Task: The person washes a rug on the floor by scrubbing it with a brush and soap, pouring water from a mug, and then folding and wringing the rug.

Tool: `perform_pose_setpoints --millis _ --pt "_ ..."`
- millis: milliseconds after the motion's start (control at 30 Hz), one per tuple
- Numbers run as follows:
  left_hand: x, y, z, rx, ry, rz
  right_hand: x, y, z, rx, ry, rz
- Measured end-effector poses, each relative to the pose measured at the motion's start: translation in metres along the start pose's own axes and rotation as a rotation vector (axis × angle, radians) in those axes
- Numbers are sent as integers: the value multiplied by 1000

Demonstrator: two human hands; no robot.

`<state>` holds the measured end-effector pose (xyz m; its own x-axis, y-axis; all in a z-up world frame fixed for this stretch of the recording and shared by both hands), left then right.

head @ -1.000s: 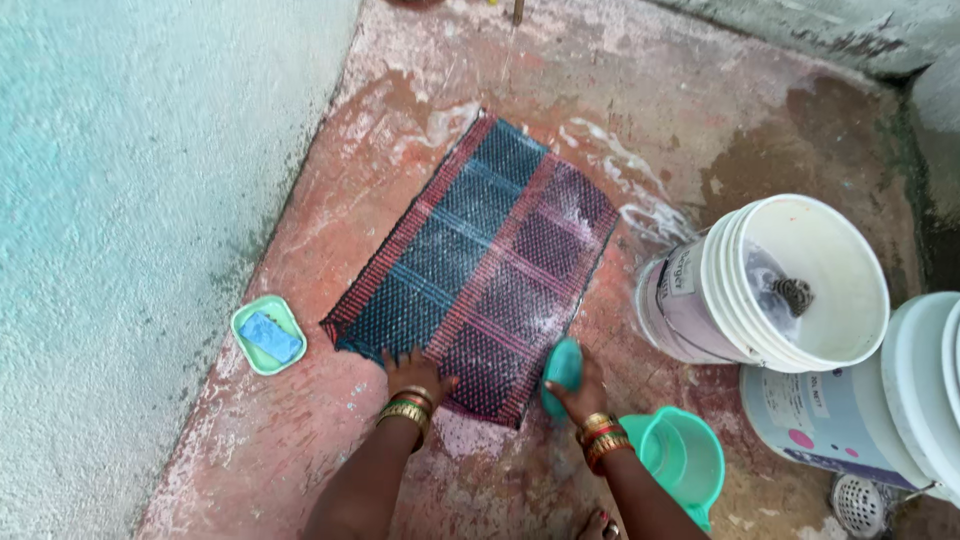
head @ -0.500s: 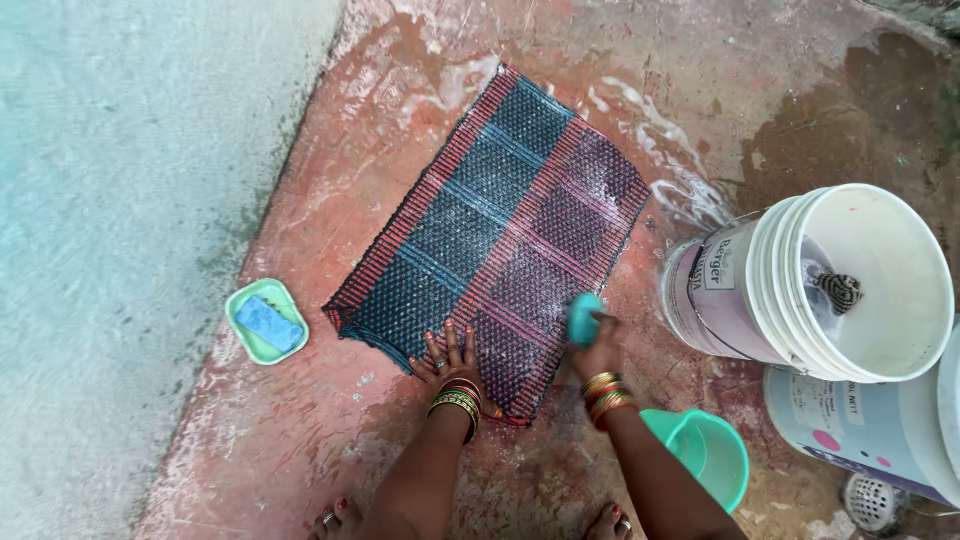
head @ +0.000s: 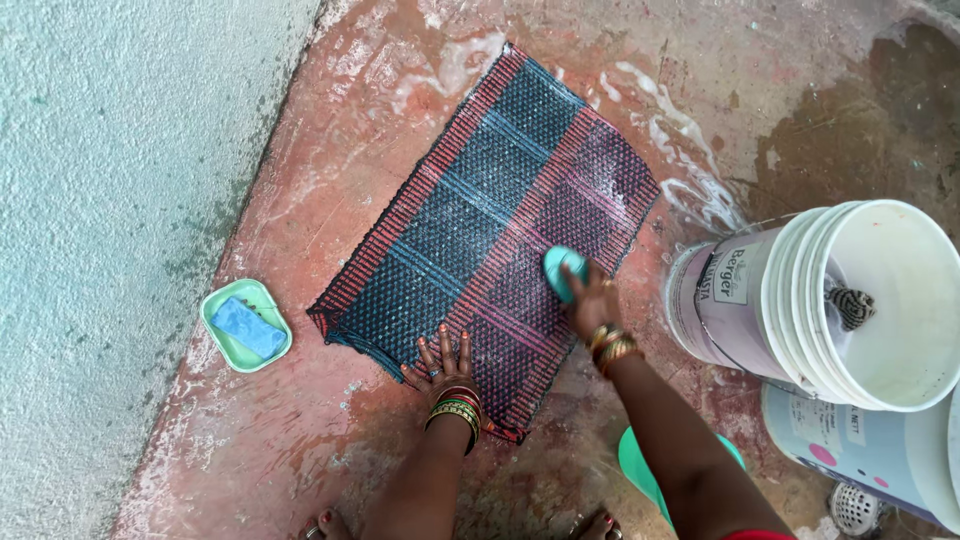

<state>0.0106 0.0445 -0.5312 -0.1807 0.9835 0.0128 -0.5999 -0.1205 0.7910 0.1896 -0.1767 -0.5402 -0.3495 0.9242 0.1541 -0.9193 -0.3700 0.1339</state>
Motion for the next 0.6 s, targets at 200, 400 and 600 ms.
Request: perform_pose_setpoints --millis 200,400,600 --pt "-1 -3 -2 7 -1 9 34 42 -31 22 37 114" --pt "-1 -8 -6 -4 -3 2 93 153 -35 510 -47 211" --pt "-1 -9 -7 5 -1 -3 -23 -1 -18 21 -69 8"
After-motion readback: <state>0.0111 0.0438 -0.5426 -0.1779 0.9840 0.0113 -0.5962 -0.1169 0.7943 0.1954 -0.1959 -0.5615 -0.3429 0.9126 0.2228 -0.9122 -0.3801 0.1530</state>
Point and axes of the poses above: each hand's wrist, its own y-axis away from the middle knuckle, its own z-axis out of the back of the hand, x = y × z, the point moved 4 cm from there along -y, towards the middle knuckle, and after that the axes turned 10 degrees about -y, right-handed, at the moved point
